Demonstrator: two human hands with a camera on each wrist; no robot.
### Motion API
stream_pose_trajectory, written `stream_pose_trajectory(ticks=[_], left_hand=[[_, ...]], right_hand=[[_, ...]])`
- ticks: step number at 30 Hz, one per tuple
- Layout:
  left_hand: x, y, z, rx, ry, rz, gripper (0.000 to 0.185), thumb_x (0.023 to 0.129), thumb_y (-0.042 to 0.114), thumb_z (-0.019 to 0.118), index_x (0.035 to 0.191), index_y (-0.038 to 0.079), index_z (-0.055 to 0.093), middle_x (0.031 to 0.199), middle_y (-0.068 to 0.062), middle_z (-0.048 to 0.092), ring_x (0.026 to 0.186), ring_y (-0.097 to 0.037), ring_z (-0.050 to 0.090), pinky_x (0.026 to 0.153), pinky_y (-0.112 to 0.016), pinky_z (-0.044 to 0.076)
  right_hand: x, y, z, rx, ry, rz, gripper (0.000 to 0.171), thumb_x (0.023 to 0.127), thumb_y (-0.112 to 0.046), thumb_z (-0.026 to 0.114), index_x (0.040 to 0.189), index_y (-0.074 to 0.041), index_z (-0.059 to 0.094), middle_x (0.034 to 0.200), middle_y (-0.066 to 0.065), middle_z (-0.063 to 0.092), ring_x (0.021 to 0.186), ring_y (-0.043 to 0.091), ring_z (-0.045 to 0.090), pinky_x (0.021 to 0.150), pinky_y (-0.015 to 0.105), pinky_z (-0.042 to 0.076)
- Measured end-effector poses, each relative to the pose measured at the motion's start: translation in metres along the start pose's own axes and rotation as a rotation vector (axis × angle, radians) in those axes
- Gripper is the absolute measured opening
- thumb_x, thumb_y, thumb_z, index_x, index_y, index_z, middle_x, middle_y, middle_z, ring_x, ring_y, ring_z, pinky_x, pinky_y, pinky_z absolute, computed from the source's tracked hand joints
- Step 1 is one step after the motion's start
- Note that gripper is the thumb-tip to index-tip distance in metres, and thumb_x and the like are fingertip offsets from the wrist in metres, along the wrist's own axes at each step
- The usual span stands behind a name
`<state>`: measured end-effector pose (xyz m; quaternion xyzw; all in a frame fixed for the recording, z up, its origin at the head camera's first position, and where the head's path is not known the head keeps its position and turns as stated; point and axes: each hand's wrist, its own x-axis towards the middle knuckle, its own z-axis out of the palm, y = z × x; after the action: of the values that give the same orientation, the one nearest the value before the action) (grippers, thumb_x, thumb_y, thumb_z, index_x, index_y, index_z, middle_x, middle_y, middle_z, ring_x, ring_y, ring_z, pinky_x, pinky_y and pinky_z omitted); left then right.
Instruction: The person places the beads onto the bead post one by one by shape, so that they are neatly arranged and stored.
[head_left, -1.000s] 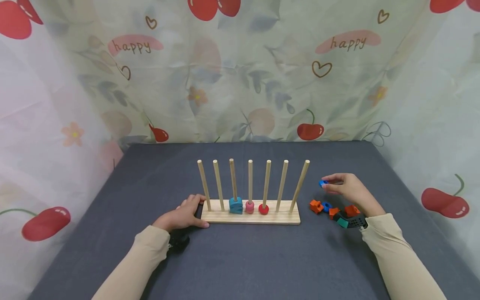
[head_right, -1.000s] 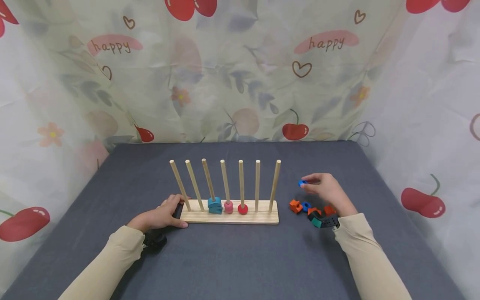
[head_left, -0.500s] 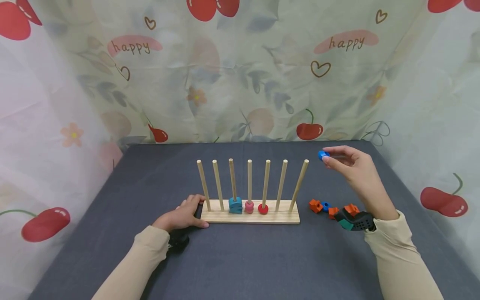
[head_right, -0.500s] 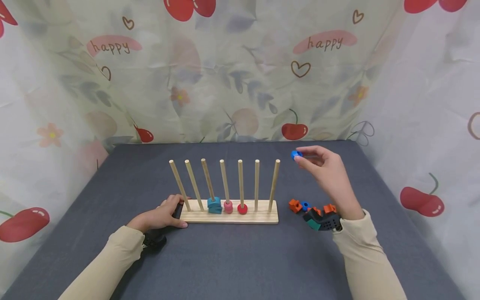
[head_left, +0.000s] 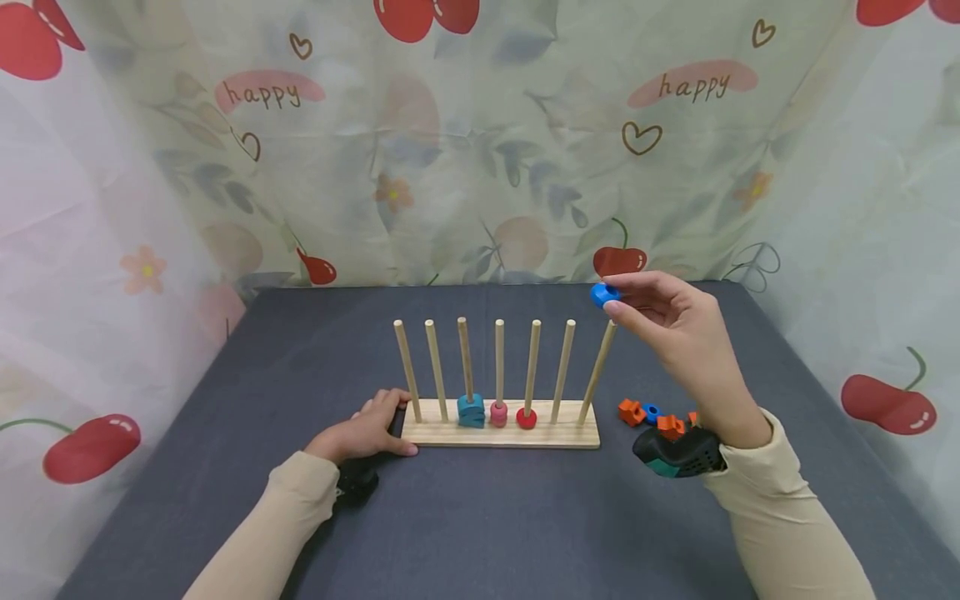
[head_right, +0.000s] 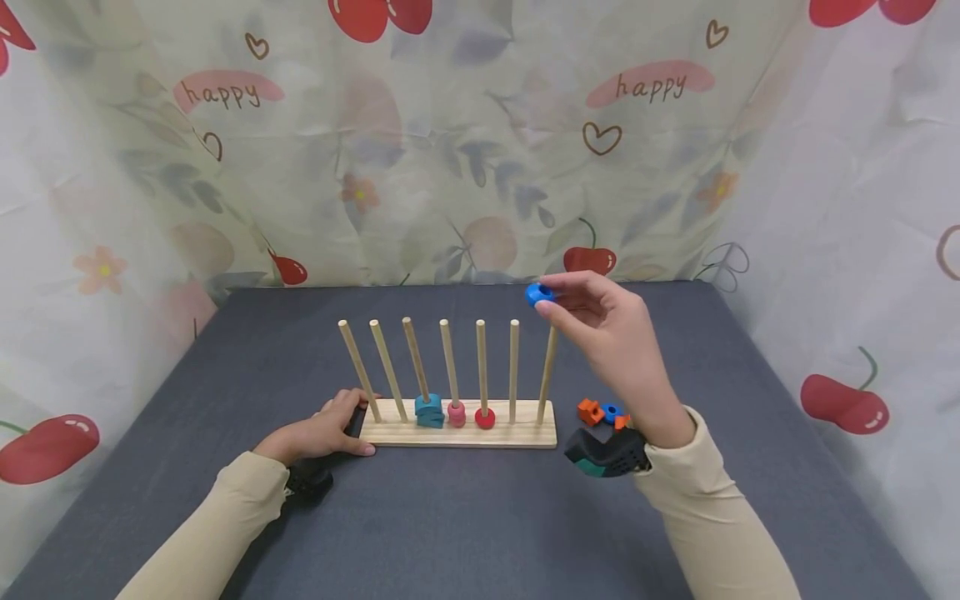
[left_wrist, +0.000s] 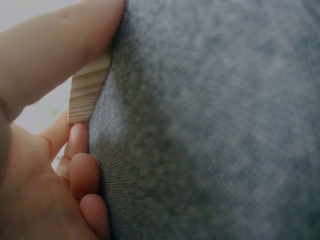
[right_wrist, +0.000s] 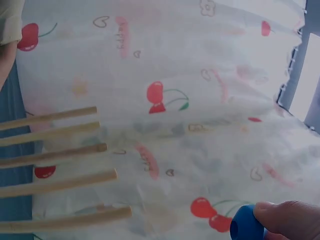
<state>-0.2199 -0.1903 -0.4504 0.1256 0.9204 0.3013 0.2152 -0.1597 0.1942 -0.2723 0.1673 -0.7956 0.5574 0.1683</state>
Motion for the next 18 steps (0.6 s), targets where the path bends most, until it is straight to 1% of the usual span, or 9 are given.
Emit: stream_pose_trajectory(ticks=[3, 5, 7, 10, 15, 18], left_hand=[[0.0, 0.0, 0.0, -0.002, 0.0, 0.003, 0.077, 0.077, 0.035, 0.082, 0.136, 0.01, 0.04, 0.134, -0.014, 0.038, 0.119, -0.031, 0.038, 0.1, -0.055, 0.029], [0.0, 0.0, 0.0, -0.003, 0.0, 0.003, 0.077, 0.077, 0.035, 0.082, 0.136, 0.01, 0.04, 0.134, -0.015, 0.038, 0.119, -0.031, 0.038, 0.1, -0.055, 0.029], [0.0, -0.001, 0.0, -0.002, -0.001, 0.002, 0.077, 0.077, 0.035, 0.082, 0.136, 0.009, 0.04, 0.134, -0.015, 0.038, 0.119, -0.031, 0.038, 0.1, -0.056, 0.029], [0.001, -0.001, 0.0, -0.001, 0.0, 0.0, 0.077, 0.077, 0.036, 0.082, 0.136, 0.01, 0.04, 0.134, -0.015, 0.039, 0.118, -0.03, 0.038, 0.1, -0.055, 0.029], [0.002, -0.002, 0.001, -0.003, 0.0, -0.002, 0.077, 0.076, 0.036, 0.082, 0.136, 0.01, 0.039, 0.134, -0.014, 0.039, 0.117, -0.03, 0.038, 0.1, -0.055, 0.029], [0.001, -0.002, 0.0, -0.008, -0.002, -0.003, 0.077, 0.076, 0.036, 0.082, 0.135, 0.01, 0.04, 0.134, -0.014, 0.038, 0.118, -0.03, 0.038, 0.1, -0.055, 0.029]], right_hand=[[0.0, -0.003, 0.01, -0.058, -0.018, -0.015, 0.031, 0.089, -0.017, 0.07, 0.118, -0.005, 0.066, 0.101, -0.009, 0.069, 0.088, 0.005, 0.066, 0.079, 0.017, 0.051], [-0.002, -0.004, 0.016, -0.074, -0.032, -0.023, 0.03, 0.089, -0.017, 0.07, 0.117, -0.007, 0.066, 0.103, -0.005, 0.07, 0.088, 0.003, 0.067, 0.078, 0.017, 0.051], [-0.003, -0.003, 0.022, -0.1, -0.042, -0.056, 0.028, 0.089, -0.015, 0.07, 0.116, -0.008, 0.067, 0.105, 0.001, 0.07, 0.088, 0.001, 0.066, 0.079, 0.017, 0.051], [-0.004, 0.003, 0.032, -0.112, -0.049, -0.145, 0.028, 0.087, -0.008, 0.071, 0.115, -0.007, 0.067, 0.108, 0.005, 0.068, 0.091, 0.002, 0.065, 0.081, 0.017, 0.05], [0.0, 0.02, 0.047, -0.175, -0.01, -0.324, 0.034, 0.081, -0.002, 0.075, 0.114, -0.007, 0.068, 0.109, 0.004, 0.067, 0.096, 0.007, 0.063, 0.087, 0.015, 0.047], [0.002, 0.03, 0.054, -0.213, 0.016, -0.388, 0.037, 0.079, -0.002, 0.077, 0.114, -0.006, 0.068, 0.109, 0.004, 0.066, 0.096, 0.012, 0.06, 0.088, 0.015, 0.045]])
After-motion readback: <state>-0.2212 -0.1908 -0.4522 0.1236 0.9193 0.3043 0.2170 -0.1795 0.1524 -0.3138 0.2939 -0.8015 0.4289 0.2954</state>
